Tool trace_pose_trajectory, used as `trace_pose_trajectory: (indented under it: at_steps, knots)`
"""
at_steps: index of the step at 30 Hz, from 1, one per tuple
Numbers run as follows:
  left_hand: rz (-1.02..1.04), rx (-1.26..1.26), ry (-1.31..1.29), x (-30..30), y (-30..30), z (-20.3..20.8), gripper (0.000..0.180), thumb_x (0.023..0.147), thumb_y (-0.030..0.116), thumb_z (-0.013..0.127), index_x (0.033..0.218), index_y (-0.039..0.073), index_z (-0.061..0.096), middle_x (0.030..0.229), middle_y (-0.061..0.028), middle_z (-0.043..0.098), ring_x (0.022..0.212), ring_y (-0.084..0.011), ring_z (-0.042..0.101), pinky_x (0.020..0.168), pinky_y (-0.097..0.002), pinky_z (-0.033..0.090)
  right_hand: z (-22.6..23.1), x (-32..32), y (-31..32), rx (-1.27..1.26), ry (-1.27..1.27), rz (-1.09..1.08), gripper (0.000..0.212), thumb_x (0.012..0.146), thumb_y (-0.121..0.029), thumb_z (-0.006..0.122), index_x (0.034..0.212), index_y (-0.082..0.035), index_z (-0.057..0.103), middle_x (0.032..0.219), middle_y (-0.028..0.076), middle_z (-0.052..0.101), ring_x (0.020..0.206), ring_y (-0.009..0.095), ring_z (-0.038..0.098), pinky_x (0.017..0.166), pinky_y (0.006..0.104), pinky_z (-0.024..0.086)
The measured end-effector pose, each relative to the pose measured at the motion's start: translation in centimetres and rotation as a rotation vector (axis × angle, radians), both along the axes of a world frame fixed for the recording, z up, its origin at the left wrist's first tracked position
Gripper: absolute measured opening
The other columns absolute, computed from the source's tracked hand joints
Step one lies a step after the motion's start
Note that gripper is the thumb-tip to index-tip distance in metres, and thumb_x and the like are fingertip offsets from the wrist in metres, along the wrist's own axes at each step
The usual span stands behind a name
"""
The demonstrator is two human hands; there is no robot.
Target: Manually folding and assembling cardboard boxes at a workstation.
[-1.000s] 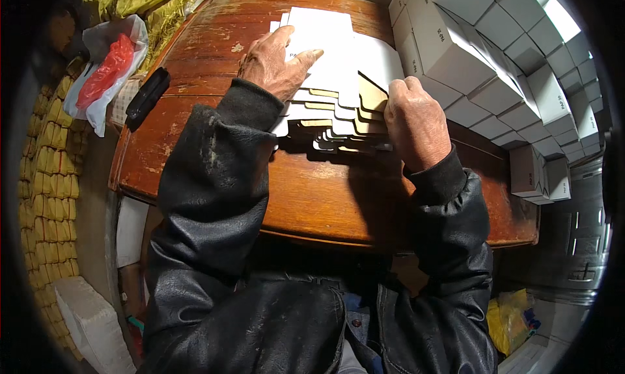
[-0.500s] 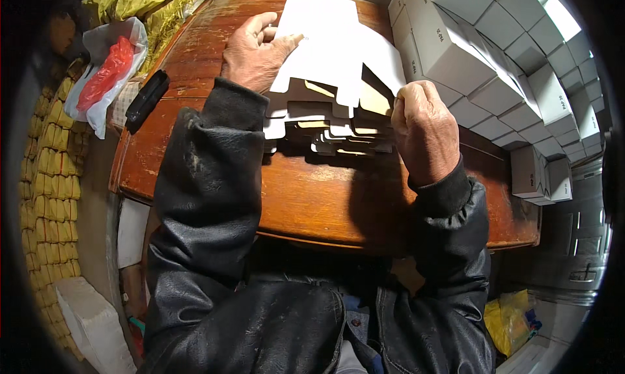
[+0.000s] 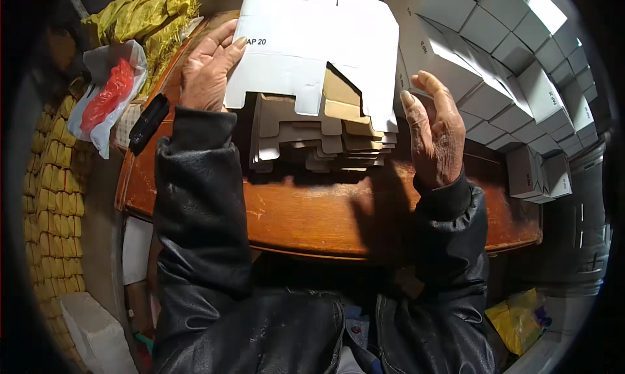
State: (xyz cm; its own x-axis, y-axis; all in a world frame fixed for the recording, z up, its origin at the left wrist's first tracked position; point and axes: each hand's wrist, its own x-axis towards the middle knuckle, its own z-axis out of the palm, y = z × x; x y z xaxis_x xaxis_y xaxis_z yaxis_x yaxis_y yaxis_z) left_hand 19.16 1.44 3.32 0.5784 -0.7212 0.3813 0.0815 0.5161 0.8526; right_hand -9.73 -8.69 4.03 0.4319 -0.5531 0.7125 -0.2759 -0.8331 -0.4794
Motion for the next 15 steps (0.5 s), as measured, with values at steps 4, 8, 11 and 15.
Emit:
trace_pose_trajectory:
  at_steps: [4, 8, 11, 15]
  knots:
    - [-0.094, -0.043, -0.002, -0.5, -0.3, -0.1, 0.04, 0.089, 0.001, 0.064, 0.127, -0.005, 0.054, 0.114, -0.0126, 0.066, 0.102, -0.0169, 0.064, 0.09, -0.0278, 0.052, 0.2, 0.3, 0.4, 0.317, -0.129, 0.161, 0.043, 0.1, -0.025, 0.051, 0.123, 0.011, 0.051, 0.111, 0.027, 0.061, 0.107, 0.03, 0.061, 0.093, 0.0381, 0.049]
    - [-0.137, -0.115, -0.023, -1.8, -0.6, 0.1, 0.044, 0.088, 0.003, 0.066, 0.129, -0.005, 0.052, 0.12, -0.0136, 0.063, 0.107, -0.0176, 0.061, 0.094, -0.0299, 0.05, 1.1, 0.1, 0.5, 0.278, -0.251, 0.304, 0.047, 0.099, -0.013, 0.051, 0.137, 0.009, 0.036, 0.119, 0.025, 0.058, 0.121, 0.029, 0.053, 0.098, 0.0374, 0.047]
    - [-0.134, -0.108, -0.087, -2.3, -0.6, -0.2, 0.048, 0.09, 0.005, 0.065, 0.133, -0.006, 0.047, 0.121, -0.0155, 0.061, 0.108, -0.0191, 0.06, 0.096, -0.0298, 0.049, 1.4, 0.6, 1.5, 0.355, -0.426, 0.336, 0.053, 0.096, -0.006, 0.054, 0.141, 0.008, 0.03, 0.124, 0.025, 0.055, 0.122, 0.028, 0.052, 0.098, 0.0368, 0.047]
    - [-0.181, 0.027, -0.178, -3.9, -0.2, 0.5, 0.076, 0.086, 0.034, 0.074, 0.139, -0.008, 0.037, 0.126, -0.0197, 0.057, 0.114, -0.0229, 0.057, 0.096, -0.0346, 0.049, 1.6, 0.1, 1.6, 0.282, -0.331, 0.36, 0.058, 0.093, -0.003, 0.057, 0.142, 0.005, 0.027, 0.127, 0.024, 0.052, 0.118, 0.027, 0.056, 0.099, 0.0376, 0.047]
